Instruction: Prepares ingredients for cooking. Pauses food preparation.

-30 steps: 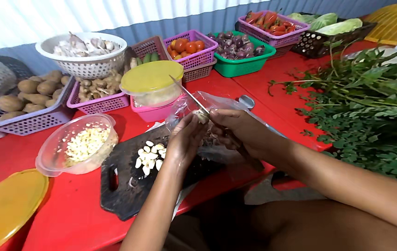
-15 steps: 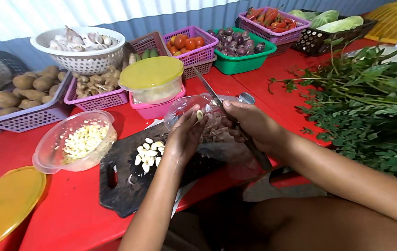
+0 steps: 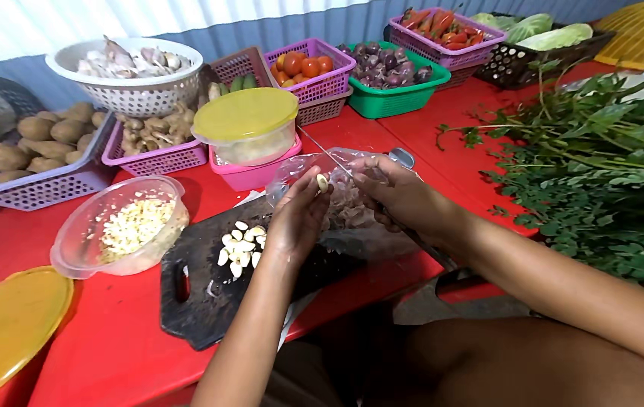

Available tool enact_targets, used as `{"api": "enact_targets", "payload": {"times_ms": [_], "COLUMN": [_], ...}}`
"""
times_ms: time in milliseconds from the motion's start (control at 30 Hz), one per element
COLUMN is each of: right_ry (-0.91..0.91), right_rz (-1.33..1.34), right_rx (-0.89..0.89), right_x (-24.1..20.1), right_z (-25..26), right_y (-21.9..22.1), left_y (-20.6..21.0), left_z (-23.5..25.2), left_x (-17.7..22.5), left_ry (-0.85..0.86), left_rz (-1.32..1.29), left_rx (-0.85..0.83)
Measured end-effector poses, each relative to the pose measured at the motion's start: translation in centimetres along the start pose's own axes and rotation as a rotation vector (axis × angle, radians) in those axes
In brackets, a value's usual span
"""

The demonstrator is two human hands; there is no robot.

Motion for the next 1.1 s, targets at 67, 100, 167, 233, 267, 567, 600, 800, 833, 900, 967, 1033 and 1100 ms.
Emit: {"api": "enact_targets", "payload": {"times_ms": [67,100,167,233,267,567,600,800,833,900,967,1033,1100], "right_ry": [-0.045,-0.069,-0.142,-0.260,-0.331,-0.490,-0.496,-0.515,-0.507,-0.494,-0.501,-0.514,-0.524], "right_rz": [-0.019,-0.040,-0.078,-0.122,-0.160,-0.354,-0.365,-0.319,-0.319,-0.327,-0.342,-0.356,-0.369], "right_rx": [-0.012,-0.025,-0.082,-0.170,-0.194,-0.085,-0.082,-0.101,-0.104,-0.103,-0.103,-0.106,-0.110], "right_x": [-0.4,-0.6,-1.1,-1.8,-2.2,-3.2,-3.2,-3.3,-3.3,-3.2,-3.3,-3.3,-3.3], "right_z": [0.0,-0.1,-0.3,-0.4,-0.5,-0.7,-0.7,-0.8,-0.8,-0.8,-0.8,-0.8,-0.8], "right_y": [0.2,0.5,1.2,2.2,2.6,2.7,2.7,2.7,2.7,2.7,2.8,2.8,2.9], "left_y": [0.0,0.0,-0.1,0.0,0.1,0.6,0.5,0.4,0.3,0.2,0.2,0.2,0.2], "left_z": [0.0,0.0,0.0,0.0,0.0,-0.1,-0.1,-0.1,-0.1,-0.1,-0.1,-0.1,-0.1], "left_x": [0.0,-0.1,-0.2,-0.3,-0.4,-0.1,-0.1,0.1,0.1,0.1,0.1,0.1,0.0], "left_ry": [0.000,-0.001,-0.009,-0.017,-0.020,-0.001,0.004,0.031,0.031,0.030,0.026,0.021,0.017], "left_rz": [-0.017,-0.023,-0.038,-0.062,-0.075,-0.092,-0.092,-0.083,-0.079,-0.074,-0.083,-0.088,-0.082], "left_rx": [-0.003,0.000,0.008,-0.003,-0.014,-0.096,-0.099,-0.064,-0.060,-0.051,-0.047,-0.053,-0.047]}}
Point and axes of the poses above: each hand's wrist, its own z-axis towards the middle knuckle, its own y-axis out of the palm, x = y × z, the point moved 9 cm from there along z, towards the middle knuckle, and after that the axes turned 6 degrees about -y, right-handed, at the moved point
